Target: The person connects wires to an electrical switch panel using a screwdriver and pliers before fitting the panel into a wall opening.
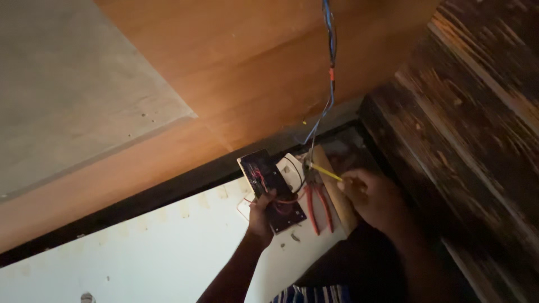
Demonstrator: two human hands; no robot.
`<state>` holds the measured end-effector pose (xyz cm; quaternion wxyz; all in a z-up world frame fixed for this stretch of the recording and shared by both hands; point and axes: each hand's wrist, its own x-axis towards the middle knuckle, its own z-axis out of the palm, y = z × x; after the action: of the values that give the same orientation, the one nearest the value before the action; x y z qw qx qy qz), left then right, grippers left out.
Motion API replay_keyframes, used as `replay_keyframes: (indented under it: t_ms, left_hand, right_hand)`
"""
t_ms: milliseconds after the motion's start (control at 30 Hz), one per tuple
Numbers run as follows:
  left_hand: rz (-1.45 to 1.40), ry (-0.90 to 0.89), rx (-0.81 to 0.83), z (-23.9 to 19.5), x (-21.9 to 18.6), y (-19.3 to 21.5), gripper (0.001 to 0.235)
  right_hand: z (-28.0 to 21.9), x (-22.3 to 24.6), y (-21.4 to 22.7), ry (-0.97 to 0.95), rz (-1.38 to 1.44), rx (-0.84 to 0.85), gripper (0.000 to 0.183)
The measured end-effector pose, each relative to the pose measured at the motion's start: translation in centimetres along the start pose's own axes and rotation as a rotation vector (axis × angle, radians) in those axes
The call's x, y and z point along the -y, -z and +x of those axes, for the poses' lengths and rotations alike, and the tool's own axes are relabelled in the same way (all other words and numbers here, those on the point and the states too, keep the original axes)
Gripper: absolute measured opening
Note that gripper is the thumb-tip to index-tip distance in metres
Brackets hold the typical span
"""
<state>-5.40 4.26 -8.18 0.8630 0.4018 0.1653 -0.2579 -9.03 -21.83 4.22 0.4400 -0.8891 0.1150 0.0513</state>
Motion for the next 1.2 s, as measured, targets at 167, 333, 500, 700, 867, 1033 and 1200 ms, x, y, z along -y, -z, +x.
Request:
replay_keyframes:
  t_ms: [167,333,500,700,867,1033,1200]
  left_hand:
    - [0.043,-0.038,-0.132,0.5,0.1,-0.3,0.027]
    - [0.185,0.043,-0.082,-0.1,-0.2,0.4,0.030]
    - [0.472,0.161,-0.204,-0.4,-0.2,0.2,0.032]
    - [0.426,0.226,-0.287,-2.4,-0.4,-0.9,0.040]
    - [0.348,0.121,-0.390,-2.8,1.5,1.2,0.031]
    - [0.353,-0.064,-0.449,-2.8,2.6,2.1,0.023]
    - [0.541,-0.085,-0.395,-3.3,1.7,1.2,0.020]
  right_hand:
    - [1.2,-5.2,-6.2,-0.114,0.686,-0.117,0.031]
    - [1.3,-6.0,-7.6,-0.245,0.817,-0.226,0.030]
    - [0.4,-5.1,-6.5,-0.357,0.691,-0.242,0.026]
    - [0.4,-7.3,-8.6,-0.435,0.548,-0.151,0.044]
    - [0.5,-8.5,-8.9,-0.447,0.682,-0.118,0.035]
    - [0.5,-8.1,-9.0,-0.423,0.617,-0.056,0.042]
    - [0.4,-7.3,-9.2,-0.428,0.411,-0.001,0.042]
